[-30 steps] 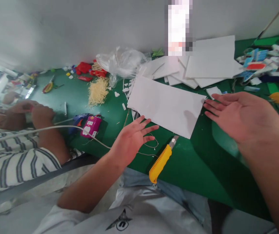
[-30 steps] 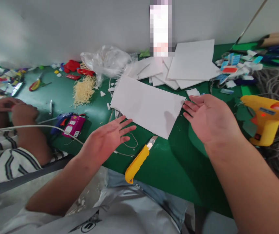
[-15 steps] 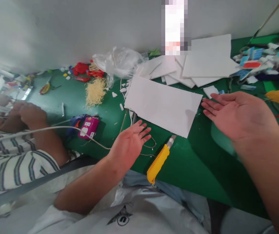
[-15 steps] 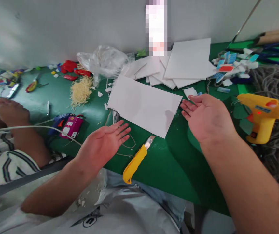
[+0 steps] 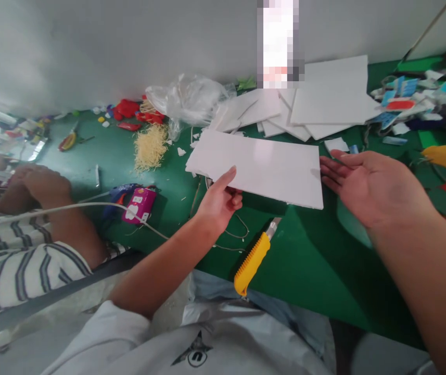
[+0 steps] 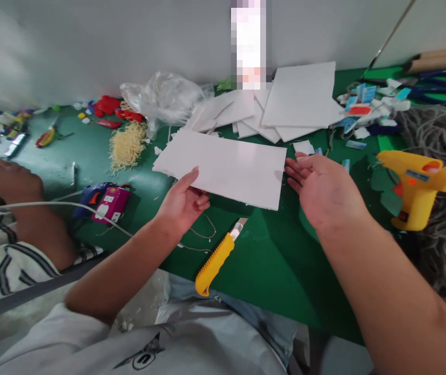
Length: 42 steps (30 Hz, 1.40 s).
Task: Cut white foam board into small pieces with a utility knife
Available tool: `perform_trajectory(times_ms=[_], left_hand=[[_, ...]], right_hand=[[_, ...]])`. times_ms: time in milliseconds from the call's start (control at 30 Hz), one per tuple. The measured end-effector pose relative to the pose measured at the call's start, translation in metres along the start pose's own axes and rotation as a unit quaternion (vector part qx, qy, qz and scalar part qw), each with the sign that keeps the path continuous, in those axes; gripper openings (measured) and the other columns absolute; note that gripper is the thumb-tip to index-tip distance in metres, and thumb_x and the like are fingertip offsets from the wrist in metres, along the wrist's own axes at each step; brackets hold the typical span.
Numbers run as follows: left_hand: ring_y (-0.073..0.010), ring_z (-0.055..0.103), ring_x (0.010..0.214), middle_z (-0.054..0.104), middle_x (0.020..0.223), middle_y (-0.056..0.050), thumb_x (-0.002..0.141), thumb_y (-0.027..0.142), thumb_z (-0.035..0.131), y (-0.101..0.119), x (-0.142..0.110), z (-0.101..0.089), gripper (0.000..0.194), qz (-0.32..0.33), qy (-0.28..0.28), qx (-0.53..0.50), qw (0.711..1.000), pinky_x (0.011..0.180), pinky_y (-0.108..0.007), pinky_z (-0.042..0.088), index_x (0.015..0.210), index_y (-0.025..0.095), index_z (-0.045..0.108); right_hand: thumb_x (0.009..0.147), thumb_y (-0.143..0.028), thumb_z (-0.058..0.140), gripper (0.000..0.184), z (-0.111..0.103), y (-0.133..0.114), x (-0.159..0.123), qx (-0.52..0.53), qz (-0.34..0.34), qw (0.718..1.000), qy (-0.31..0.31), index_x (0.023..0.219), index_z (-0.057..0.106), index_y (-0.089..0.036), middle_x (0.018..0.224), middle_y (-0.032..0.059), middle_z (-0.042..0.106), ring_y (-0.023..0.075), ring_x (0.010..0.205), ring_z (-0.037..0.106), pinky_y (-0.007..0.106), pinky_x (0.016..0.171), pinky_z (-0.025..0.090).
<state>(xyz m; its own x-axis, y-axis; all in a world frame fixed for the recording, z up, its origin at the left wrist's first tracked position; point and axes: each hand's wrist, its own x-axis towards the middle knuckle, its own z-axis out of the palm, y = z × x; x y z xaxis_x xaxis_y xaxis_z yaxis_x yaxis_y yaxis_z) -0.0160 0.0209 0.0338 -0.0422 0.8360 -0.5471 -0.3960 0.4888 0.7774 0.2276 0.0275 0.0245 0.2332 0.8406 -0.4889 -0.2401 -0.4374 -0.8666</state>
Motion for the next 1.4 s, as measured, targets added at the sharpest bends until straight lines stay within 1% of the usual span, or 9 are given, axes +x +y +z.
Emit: perform_trajectory(times_ms=[167, 333, 433, 533, 700, 967, 1133, 1267, 1400], left_hand=[[-0.0064, 0.044, 0.049, 0.062, 0.071, 0.003, 0.074, 0.025, 0.078, -0.009, 0.005, 0.005, 0.021, 0.059, 0.014, 0.007, 0.998, 0.047, -0.023, 0.032, 0.085, 0.017, 0.062], [-0.0185, 0.069, 0.088, 0.074, 0.104, -0.003, 0.071, 0.028, 0.083, -0.018, -0.001, 0.002, 0.038, 0.153, 0.03, -0.042, 0.987, 0.063, -0.026, 0.047, 0.105, 0.019, 0.068], [-0.0206, 0.07, 0.095, 0.075, 0.105, -0.003, 0.073, 0.028, 0.082, -0.017, 0.001, 0.0, 0.035, 0.121, 0.012, -0.059, 0.991, 0.073, -0.028, 0.053, 0.105, 0.018, 0.069], [-0.0177, 0.071, 0.084, 0.075, 0.092, -0.001, 0.071, 0.026, 0.084, -0.014, 0.003, -0.002, 0.028, 0.088, -0.002, -0.08, 0.993, 0.072, -0.027, 0.055, 0.094, 0.017, 0.07], [-0.0183, 0.073, 0.089, 0.078, 0.093, -0.001, 0.075, 0.022, 0.082, -0.011, 0.003, -0.004, 0.022, 0.098, -0.041, -0.118, 0.987, 0.074, -0.027, 0.058, 0.094, 0.02, 0.074], [-0.0157, 0.073, 0.077, 0.078, 0.085, -0.001, 0.08, 0.016, 0.076, -0.009, 0.004, -0.006, 0.007, 0.012, -0.046, -0.143, 0.989, 0.069, -0.025, 0.059, 0.086, 0.017, 0.074], [-0.0157, 0.073, 0.075, 0.079, 0.085, -0.002, 0.082, 0.015, 0.072, -0.008, 0.003, -0.004, 0.004, -0.005, -0.072, -0.169, 0.983, 0.067, -0.024, 0.06, 0.085, 0.017, 0.074], [-0.0141, 0.073, 0.072, 0.079, 0.084, -0.002, 0.083, 0.014, 0.071, -0.008, 0.002, -0.003, 0.006, -0.038, -0.078, -0.152, 0.985, 0.064, -0.022, 0.062, 0.087, 0.017, 0.074], [-0.0142, 0.072, 0.07, 0.076, 0.083, -0.002, 0.079, 0.016, 0.077, -0.011, 0.0, -0.002, 0.013, -0.024, -0.09, -0.109, 0.99, 0.064, -0.023, 0.061, 0.091, 0.015, 0.073]], right_hand=[[0.072, -0.029, 0.066, 0.016, 0.015, -0.007, -0.015, 0.031, 0.008, 0.999, 0.023, 0.086, 0.059, -0.025, 0.103, 0.0102, 0.072, 0.0285, 0.108, 0.07, 0.043, 0.101, 0.058], [0.076, -0.032, 0.071, 0.012, 0.024, -0.008, -0.023, 0.049, 0.004, 0.999, 0.021, 0.084, 0.066, -0.024, 0.095, 0.0094, 0.077, 0.0311, 0.101, 0.072, 0.047, 0.088, 0.063], [0.077, -0.03, 0.073, 0.013, 0.027, -0.008, -0.025, 0.064, -0.001, 0.998, 0.017, 0.088, 0.069, -0.025, 0.101, 0.0071, 0.079, 0.0297, 0.105, 0.072, 0.045, 0.089, 0.063], [0.075, -0.031, 0.072, 0.015, 0.029, -0.008, -0.026, 0.09, -0.011, 0.996, 0.01, 0.09, 0.07, -0.027, 0.106, 0.0041, 0.079, 0.0275, 0.109, 0.072, 0.044, 0.092, 0.064], [0.075, -0.035, 0.077, 0.018, 0.028, -0.005, -0.024, 0.152, -0.018, 0.988, -0.013, 0.092, 0.074, -0.028, 0.109, -0.0003, 0.08, 0.0241, 0.108, 0.073, 0.043, 0.098, 0.063], [0.075, -0.038, 0.083, 0.012, 0.021, -0.004, -0.024, 0.192, -0.021, 0.976, -0.103, 0.078, 0.076, -0.028, 0.082, -0.0072, 0.079, 0.0111, 0.074, 0.072, 0.022, 0.071, 0.061], [0.062, -0.046, 0.092, 0.026, 0.016, -0.001, -0.024, 0.193, -0.053, 0.961, -0.19, 0.08, 0.077, -0.033, 0.081, -0.0115, 0.078, 0.0103, 0.078, 0.072, 0.023, 0.077, 0.06], [0.062, -0.055, 0.09, 0.039, 0.016, 0.004, -0.024, 0.176, -0.039, 0.963, -0.198, 0.093, 0.079, -0.035, 0.091, -0.0102, 0.079, 0.0131, 0.087, 0.073, 0.025, 0.081, 0.06], [0.055, -0.053, 0.092, 0.041, 0.024, 0.007, -0.027, 0.162, -0.011, 0.965, -0.207, 0.088, 0.08, -0.033, 0.091, -0.007, 0.081, 0.0188, 0.087, 0.074, 0.032, 0.08, 0.061]])
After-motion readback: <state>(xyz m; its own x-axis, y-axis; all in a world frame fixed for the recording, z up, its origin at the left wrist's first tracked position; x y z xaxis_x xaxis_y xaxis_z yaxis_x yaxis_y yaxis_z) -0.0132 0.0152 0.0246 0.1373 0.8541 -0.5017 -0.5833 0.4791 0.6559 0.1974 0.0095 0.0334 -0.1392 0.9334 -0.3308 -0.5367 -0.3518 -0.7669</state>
